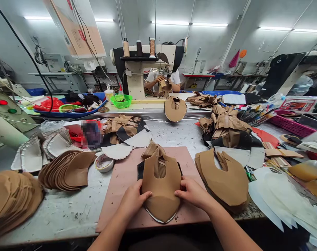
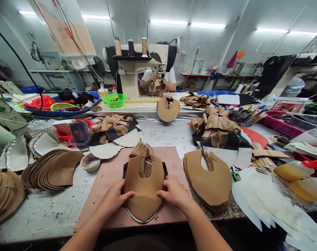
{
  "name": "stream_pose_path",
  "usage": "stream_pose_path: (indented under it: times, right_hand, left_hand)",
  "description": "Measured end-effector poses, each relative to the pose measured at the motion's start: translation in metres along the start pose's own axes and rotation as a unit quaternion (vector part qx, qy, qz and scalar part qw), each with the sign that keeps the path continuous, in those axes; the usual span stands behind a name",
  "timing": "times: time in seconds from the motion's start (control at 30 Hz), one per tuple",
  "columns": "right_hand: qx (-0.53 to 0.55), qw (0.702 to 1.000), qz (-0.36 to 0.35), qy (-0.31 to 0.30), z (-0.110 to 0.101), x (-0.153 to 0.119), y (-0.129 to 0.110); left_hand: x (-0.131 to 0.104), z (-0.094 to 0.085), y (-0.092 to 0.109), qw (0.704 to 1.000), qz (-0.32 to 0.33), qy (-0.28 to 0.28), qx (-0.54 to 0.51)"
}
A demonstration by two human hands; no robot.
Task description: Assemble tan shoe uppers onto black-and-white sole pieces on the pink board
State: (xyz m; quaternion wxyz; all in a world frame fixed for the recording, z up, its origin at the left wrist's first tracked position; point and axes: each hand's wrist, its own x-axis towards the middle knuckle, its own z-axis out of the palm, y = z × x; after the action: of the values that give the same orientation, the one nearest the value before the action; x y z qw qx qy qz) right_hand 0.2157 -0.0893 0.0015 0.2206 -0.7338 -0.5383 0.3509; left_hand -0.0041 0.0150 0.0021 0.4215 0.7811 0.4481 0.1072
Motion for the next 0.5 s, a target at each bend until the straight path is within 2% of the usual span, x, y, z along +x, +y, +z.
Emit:
stream_pose_path:
  times: [0.33, 0.37, 0.43, 0.5]
  right_hand:
    - [-0.034, 0.999, -0.010, 0.000, 0.003, 0.002, -0.001]
    - [-0.046, 0.999, -0.006, 0.002, 0.004, 0.001, -0.002]
    - [-0.064, 0.998, -0.002, 0.015, 0.006, 0.000, -0.003]
    - [-0.051, 0.998, -0.023, 0.029, 0.006, 0.000, -0.003]
  left_hand:
    - [-0.002, 0.003, 0.000, 0.996, -0.002, 0.004, 0.091]
    - [-0.004, 0.004, -0.002, 0.993, 0.002, 0.021, 0.114]
    - [-0.008, 0.009, -0.006, 0.977, 0.035, 0.103, 0.186]
    - [-0.011, 0.019, -0.009, 0.933, 0.114, 0.212, 0.269]
